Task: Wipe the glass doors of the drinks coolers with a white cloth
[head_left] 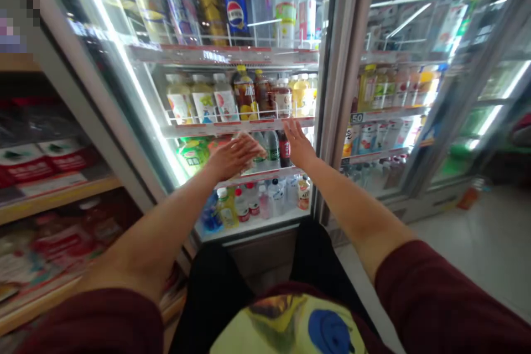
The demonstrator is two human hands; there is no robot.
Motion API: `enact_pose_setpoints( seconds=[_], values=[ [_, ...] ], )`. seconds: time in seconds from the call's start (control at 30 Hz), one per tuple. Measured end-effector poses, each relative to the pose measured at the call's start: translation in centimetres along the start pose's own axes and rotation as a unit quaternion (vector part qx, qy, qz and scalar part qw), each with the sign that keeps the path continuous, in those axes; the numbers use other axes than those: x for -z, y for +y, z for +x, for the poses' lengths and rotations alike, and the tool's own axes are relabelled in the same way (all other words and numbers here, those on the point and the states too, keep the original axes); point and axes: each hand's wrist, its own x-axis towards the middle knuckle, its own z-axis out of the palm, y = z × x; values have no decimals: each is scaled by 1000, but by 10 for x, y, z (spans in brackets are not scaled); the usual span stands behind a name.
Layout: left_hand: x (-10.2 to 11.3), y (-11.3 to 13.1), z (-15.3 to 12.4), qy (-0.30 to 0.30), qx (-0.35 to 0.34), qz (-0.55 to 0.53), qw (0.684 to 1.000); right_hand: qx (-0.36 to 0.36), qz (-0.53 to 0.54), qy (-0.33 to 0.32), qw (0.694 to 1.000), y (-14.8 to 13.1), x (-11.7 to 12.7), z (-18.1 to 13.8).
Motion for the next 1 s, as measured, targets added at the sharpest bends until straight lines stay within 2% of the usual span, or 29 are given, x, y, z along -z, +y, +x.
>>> enact_pose_setpoints(
  seconds=[0.03,0.07,0.17,0.27,0.4,0.47,0.57,0.63,0.67,0.7,0.73,0.83,0.93,1.0],
  values=[
    [-3,-1,-5,-14,-21,0,1000,1,-6,-4,1000,-1,1,-1],
    [-5,-4,-9,-4,-14,10,1000,2,-11,-8,1000,-1,1,-2],
    [4,-20,-9,102,89,50,990,1,-20,-20,1000,-3,2,-4],
    [17,-30,-1,192,203,53,959,-18,1,-29,999,-5,4,-4],
    [22,-11,13,223,264,-57,937,-55,135,-11,989,-17,15,0],
    [17,9,25,251,285,-127,916,-91,295,3,951,-33,19,3],
    [6,43,49,280,268,-185,903,-112,518,-3,848,-67,18,7],
    [0,62,63,289,240,-215,901,-105,601,-8,793,-88,13,9],
    [-1,69,67,292,230,-224,901,-106,615,-7,781,-96,11,11],
    [-1,73,67,291,222,-227,902,-114,613,3,782,-100,11,13],
    [1,74,65,287,216,-222,906,-125,589,19,798,-101,12,17],
    [9,64,38,243,199,-142,939,-135,460,92,873,-85,31,38],
    [8,41,-6,161,192,-19,968,-36,261,196,945,-56,50,59],
    [-1,26,-33,110,209,29,971,29,106,226,968,-44,45,61]
  ],
)
